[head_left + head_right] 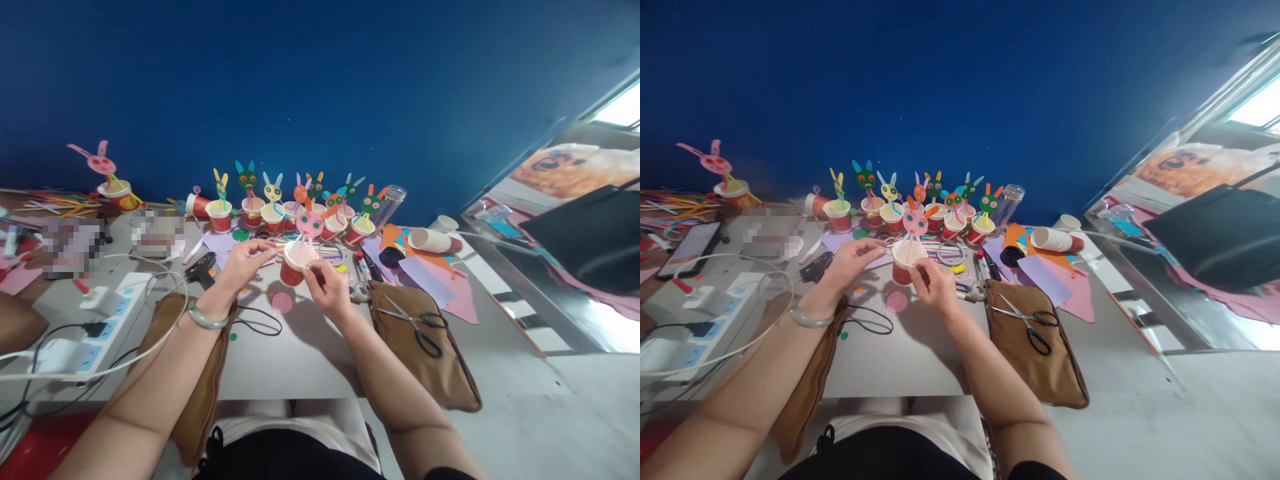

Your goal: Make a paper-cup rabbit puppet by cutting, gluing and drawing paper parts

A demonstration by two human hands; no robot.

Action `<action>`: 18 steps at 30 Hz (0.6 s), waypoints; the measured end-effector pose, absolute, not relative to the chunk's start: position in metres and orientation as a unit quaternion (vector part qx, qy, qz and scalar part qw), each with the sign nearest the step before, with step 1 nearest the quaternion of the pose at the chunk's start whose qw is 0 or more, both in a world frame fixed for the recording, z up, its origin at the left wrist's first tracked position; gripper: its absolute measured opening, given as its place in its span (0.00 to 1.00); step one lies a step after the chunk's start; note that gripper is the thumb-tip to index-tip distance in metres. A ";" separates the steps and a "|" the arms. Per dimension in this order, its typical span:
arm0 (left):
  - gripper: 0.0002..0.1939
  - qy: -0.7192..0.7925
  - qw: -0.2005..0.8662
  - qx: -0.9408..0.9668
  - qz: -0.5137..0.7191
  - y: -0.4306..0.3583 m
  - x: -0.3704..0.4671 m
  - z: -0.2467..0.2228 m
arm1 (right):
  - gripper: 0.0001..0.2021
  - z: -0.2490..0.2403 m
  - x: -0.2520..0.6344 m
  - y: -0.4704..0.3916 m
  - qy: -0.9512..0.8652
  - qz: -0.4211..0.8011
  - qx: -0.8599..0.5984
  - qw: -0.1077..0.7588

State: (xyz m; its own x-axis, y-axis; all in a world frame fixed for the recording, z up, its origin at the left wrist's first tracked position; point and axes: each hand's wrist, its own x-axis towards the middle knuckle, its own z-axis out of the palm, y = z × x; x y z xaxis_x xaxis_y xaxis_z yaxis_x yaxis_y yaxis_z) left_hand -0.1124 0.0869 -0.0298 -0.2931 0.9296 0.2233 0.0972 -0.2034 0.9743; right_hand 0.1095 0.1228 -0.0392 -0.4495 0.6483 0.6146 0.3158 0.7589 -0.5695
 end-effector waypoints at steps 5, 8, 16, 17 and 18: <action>0.17 0.539 0.334 0.487 0.601 0.086 -0.111 -0.027 | 0.10 -0.041 0.110 0.124 -0.832 0.194 -0.282 0.436; 0.19 0.540 0.341 0.480 0.601 0.086 -0.112 -0.029 | 0.09 -0.041 0.110 0.124 -0.833 0.192 -0.274 0.441; 0.18 0.559 0.349 0.485 0.575 0.086 -0.114 -0.033 | 0.09 -0.040 0.111 0.124 -0.834 0.195 -0.272 0.439; 0.18 0.558 0.345 0.484 0.579 0.086 -0.114 -0.033 | 0.10 -0.041 0.111 0.124 -0.834 0.195 -0.272 0.438; 0.17 0.555 0.343 0.484 0.583 0.086 -0.114 -0.033 | 0.10 -0.041 0.111 0.124 -0.835 0.194 -0.274 0.436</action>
State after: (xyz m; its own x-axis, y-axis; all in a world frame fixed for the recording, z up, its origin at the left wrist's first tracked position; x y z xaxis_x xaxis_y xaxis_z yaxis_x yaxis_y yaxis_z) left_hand -0.1137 0.0857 -0.0328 -0.2968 0.9372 0.1835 0.1380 -0.1480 0.9793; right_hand 0.1113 0.1237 -0.0408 -0.4692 0.6272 0.6217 0.2887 0.7743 -0.5632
